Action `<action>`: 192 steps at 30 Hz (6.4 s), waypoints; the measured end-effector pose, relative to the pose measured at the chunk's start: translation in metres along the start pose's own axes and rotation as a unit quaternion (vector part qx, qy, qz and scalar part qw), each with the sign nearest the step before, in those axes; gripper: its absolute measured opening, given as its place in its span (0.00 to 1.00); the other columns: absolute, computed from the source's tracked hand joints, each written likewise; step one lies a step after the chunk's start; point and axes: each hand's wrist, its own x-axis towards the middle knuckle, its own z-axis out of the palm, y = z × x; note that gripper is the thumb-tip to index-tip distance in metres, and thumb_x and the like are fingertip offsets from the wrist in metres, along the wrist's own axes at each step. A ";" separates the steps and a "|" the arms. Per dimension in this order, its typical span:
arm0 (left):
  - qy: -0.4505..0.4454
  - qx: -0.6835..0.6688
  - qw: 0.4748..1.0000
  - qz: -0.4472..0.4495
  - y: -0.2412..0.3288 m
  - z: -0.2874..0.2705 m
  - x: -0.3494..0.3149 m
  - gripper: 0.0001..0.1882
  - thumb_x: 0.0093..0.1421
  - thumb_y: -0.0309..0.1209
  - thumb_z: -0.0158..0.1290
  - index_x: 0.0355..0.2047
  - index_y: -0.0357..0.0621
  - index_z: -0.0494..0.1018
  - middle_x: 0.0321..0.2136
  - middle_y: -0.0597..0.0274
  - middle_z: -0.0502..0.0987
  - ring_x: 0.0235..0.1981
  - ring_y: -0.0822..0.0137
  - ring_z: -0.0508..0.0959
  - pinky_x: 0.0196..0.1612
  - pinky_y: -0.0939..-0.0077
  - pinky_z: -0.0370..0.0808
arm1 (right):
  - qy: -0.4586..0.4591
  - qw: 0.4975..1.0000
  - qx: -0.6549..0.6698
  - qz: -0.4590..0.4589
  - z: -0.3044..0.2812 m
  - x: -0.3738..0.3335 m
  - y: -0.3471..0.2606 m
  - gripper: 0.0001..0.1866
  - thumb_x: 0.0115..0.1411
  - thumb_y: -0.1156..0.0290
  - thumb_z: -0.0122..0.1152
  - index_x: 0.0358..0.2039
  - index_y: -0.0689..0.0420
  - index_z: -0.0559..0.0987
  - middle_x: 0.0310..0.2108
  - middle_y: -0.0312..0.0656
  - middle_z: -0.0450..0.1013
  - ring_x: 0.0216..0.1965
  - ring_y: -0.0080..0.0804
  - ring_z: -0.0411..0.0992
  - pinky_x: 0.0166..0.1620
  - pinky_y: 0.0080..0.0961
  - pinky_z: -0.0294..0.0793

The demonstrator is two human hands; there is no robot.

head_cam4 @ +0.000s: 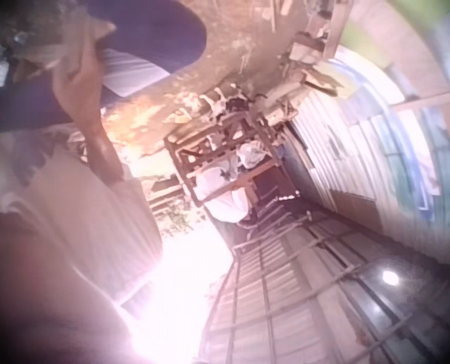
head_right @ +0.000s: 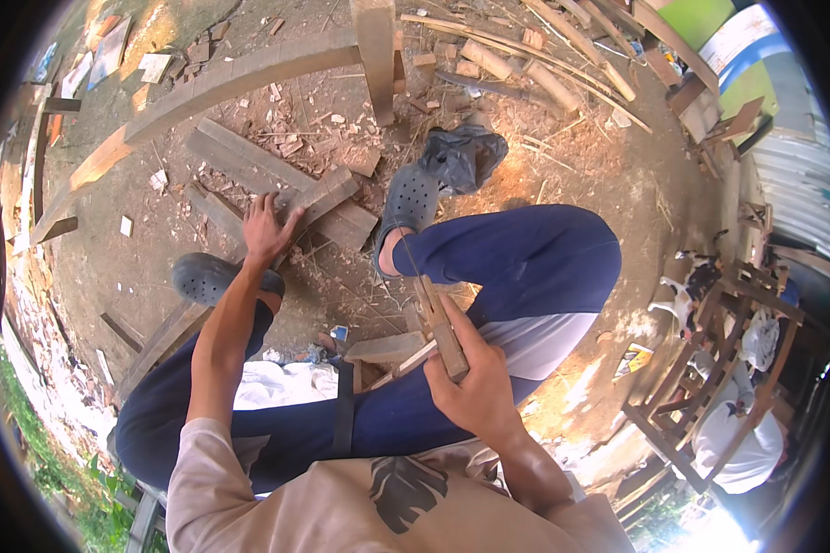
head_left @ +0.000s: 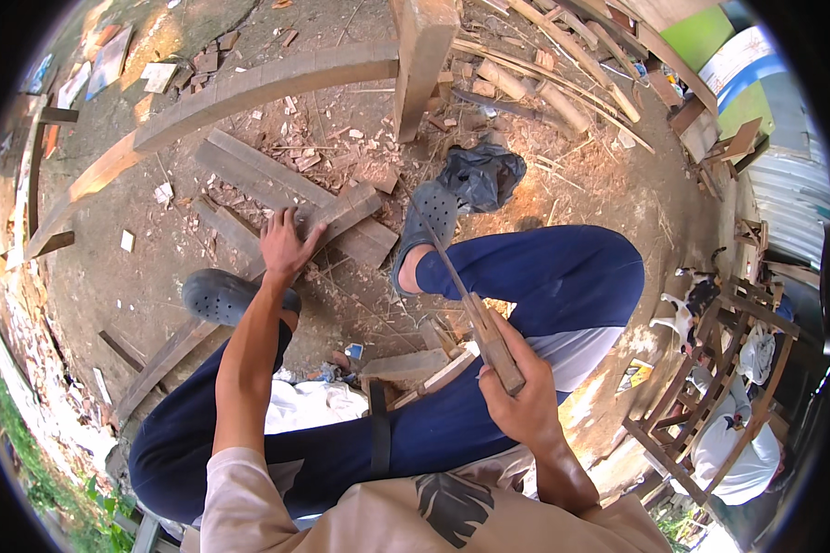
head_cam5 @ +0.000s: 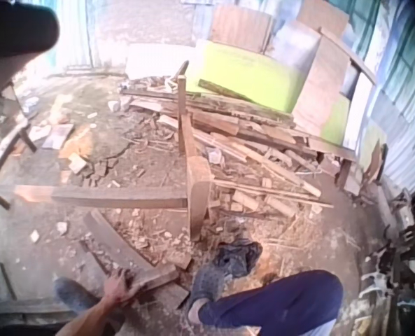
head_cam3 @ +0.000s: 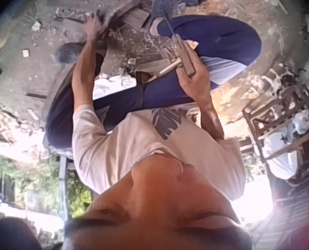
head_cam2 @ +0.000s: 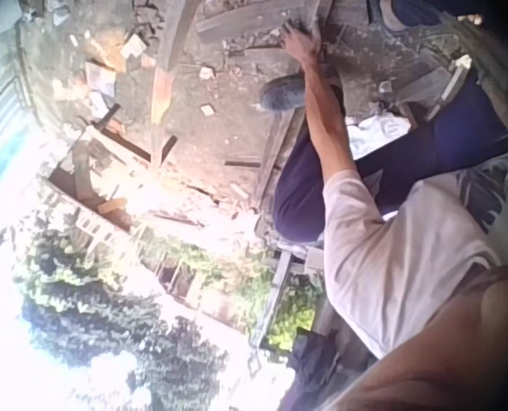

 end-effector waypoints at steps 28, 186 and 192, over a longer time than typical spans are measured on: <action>-0.211 0.026 0.973 -0.090 -0.025 -0.022 0.003 0.55 0.51 0.81 0.47 0.53 0.38 0.78 0.35 0.41 0.84 0.41 0.45 0.85 0.46 0.54 0.81 | -0.102 0.993 0.023 -0.047 0.063 0.029 0.003 0.31 0.63 0.78 0.57 0.68 0.65 0.67 0.60 0.60 0.73 0.62 0.49 0.74 0.60 0.33 0.72; -0.263 0.073 0.959 -0.081 -0.030 -0.048 0.005 0.48 0.43 0.50 0.72 0.59 0.37 0.68 0.46 0.45 0.78 0.44 0.43 0.81 0.47 0.52 0.79 | 0.040 0.991 0.118 0.047 0.070 0.084 0.036 0.25 0.63 0.76 0.63 0.62 0.61 0.73 0.39 0.40 0.79 0.37 0.21 0.75 0.41 0.21 0.75; -0.322 -0.120 0.939 -0.025 -0.083 -0.045 0.027 0.40 0.43 0.51 0.69 0.51 0.35 0.78 0.45 0.42 0.83 0.47 0.48 0.83 0.52 0.59 0.78 | 0.044 0.994 0.102 -0.018 0.075 0.084 0.043 0.25 0.65 0.74 0.62 0.62 0.61 0.71 0.33 0.42 0.81 0.20 0.14 0.68 0.23 0.14 0.67</action>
